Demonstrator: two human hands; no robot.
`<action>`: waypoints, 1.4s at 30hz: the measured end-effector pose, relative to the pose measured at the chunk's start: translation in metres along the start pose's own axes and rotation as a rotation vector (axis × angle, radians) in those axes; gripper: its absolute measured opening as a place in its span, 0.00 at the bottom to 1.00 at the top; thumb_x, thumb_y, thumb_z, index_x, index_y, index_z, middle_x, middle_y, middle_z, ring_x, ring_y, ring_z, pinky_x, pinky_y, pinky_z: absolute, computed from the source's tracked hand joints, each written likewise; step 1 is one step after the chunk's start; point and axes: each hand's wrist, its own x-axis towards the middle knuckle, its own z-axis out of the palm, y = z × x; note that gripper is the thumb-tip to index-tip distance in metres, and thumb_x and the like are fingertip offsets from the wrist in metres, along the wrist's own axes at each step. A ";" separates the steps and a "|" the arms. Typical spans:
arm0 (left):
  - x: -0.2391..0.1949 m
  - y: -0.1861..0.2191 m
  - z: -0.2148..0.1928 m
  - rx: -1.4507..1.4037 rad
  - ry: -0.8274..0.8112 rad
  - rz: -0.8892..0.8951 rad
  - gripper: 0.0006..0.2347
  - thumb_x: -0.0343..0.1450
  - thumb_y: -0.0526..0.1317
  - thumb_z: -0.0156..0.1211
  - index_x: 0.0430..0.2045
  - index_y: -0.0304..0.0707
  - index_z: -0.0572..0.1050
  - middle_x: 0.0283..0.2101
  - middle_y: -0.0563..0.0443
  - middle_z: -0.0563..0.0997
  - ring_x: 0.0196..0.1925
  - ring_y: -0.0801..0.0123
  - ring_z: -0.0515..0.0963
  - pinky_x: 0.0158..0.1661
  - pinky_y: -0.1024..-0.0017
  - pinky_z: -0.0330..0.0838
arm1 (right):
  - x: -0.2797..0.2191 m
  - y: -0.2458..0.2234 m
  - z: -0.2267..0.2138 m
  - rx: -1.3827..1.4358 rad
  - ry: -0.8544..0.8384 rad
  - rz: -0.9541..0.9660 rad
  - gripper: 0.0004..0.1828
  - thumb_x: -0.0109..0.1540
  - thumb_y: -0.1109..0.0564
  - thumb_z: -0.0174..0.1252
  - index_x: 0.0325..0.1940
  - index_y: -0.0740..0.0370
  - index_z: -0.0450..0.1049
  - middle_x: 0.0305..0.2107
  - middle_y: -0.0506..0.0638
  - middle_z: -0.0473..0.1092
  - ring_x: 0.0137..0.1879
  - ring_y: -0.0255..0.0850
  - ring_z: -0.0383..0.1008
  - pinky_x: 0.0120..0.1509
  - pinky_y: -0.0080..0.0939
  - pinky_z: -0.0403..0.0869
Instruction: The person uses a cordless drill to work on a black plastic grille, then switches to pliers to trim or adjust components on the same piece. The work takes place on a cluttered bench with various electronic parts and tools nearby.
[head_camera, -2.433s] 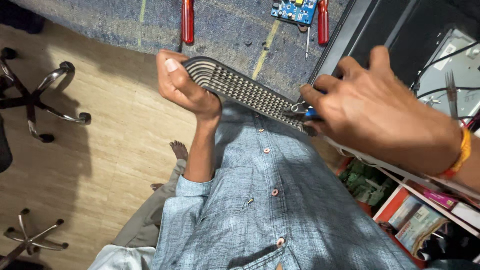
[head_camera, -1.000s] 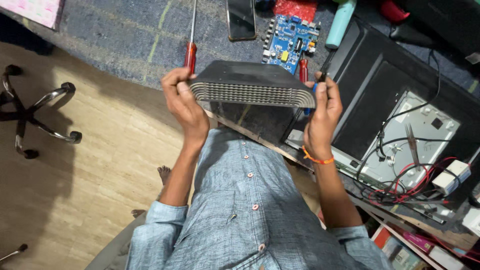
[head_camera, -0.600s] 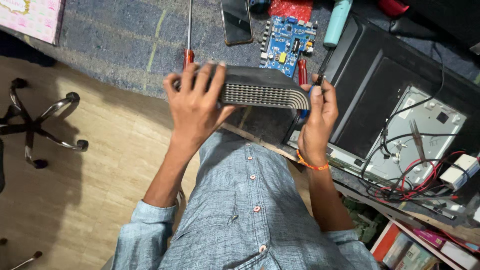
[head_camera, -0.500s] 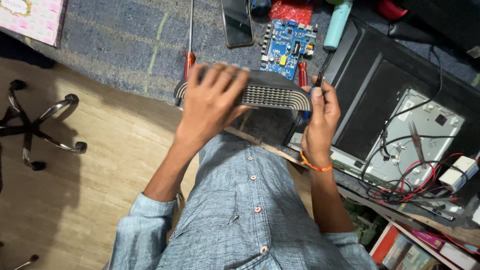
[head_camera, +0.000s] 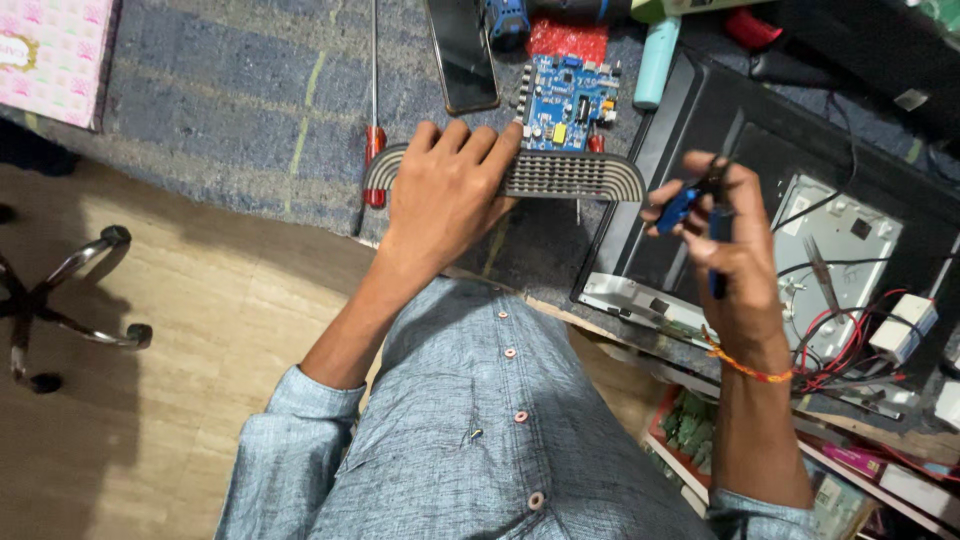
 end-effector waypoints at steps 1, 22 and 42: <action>0.002 -0.002 -0.001 0.002 0.008 0.000 0.31 0.62 0.53 0.72 0.56 0.35 0.74 0.39 0.51 0.78 0.43 0.60 0.75 0.45 0.61 0.65 | 0.004 -0.004 0.006 -0.014 -0.052 -0.045 0.32 0.56 0.57 0.56 0.65 0.58 0.61 0.51 0.57 0.71 0.58 0.44 0.72 0.68 0.45 0.72; 0.004 -0.004 0.005 -0.041 0.044 0.019 0.32 0.72 0.65 0.57 0.54 0.30 0.76 0.37 0.48 0.79 0.39 0.60 0.75 0.44 0.61 0.66 | 0.045 -0.082 0.045 -1.675 -0.383 -0.526 0.31 0.49 0.51 0.76 0.55 0.56 0.80 0.51 0.48 0.74 0.58 0.49 0.68 0.63 0.56 0.60; 0.006 -0.004 0.011 -0.036 0.093 0.021 0.33 0.72 0.67 0.57 0.54 0.30 0.76 0.37 0.48 0.79 0.40 0.61 0.75 0.45 0.61 0.66 | 0.056 -0.103 0.056 -1.887 -0.507 -0.519 0.33 0.49 0.47 0.77 0.58 0.52 0.81 0.51 0.46 0.74 0.59 0.48 0.68 0.64 0.56 0.60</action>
